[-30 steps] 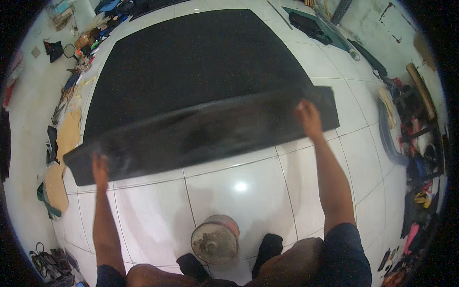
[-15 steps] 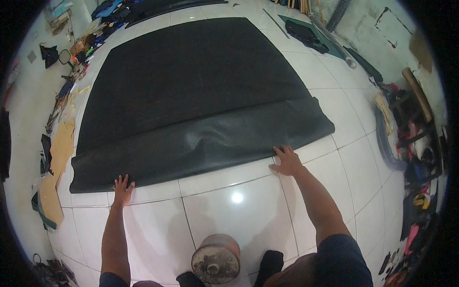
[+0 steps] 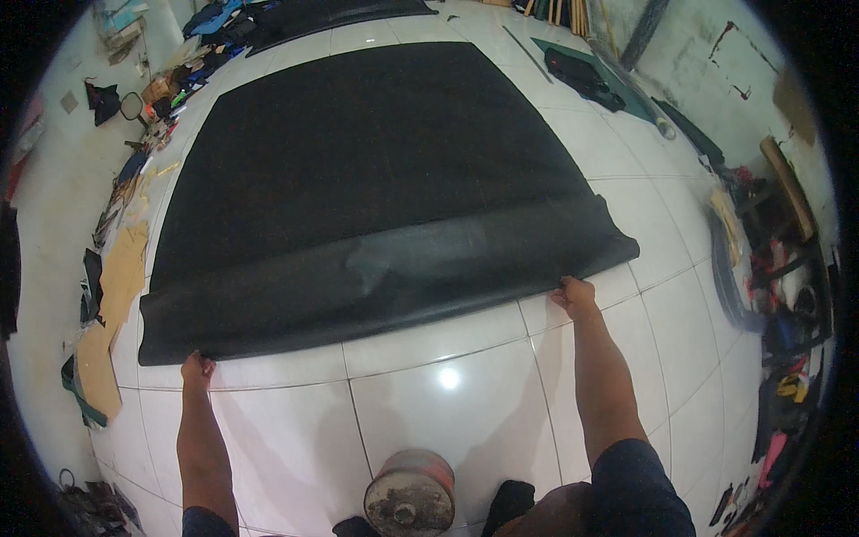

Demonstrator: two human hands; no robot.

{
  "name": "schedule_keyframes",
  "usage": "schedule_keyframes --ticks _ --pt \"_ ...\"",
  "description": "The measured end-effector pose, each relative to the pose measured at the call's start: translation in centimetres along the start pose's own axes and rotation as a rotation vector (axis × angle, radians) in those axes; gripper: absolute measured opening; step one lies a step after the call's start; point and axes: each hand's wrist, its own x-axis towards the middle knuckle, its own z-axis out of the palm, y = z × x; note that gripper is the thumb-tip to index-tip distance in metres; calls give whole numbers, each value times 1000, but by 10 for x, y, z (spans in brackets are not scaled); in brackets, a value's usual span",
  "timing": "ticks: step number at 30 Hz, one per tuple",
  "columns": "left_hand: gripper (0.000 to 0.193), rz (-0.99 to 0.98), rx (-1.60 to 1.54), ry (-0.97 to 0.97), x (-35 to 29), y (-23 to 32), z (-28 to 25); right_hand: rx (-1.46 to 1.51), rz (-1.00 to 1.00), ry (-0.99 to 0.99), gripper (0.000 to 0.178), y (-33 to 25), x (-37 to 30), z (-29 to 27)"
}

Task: The person unfolds a large black fabric sheet on a tiled floor, smooths it out, and uses scissors to cut it into two pieces. The person then lifts and repositions the cut fabric sections.

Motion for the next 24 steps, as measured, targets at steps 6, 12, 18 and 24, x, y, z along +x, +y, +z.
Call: schedule_keyframes --ticks 6,12,18,24 --pt "15 -54 -73 -31 15 4 -17 -22 33 -59 20 0 -16 -6" --pt "18 -112 -153 -11 -39 -33 -38 26 49 -11 17 -4 -39 -68" --pt "11 -67 -177 62 -113 -86 -134 46 10 -24 13 29 -90 -147" --pt "58 258 -71 159 -189 18 -142 -13 -211 162 19 -40 -166 -164"
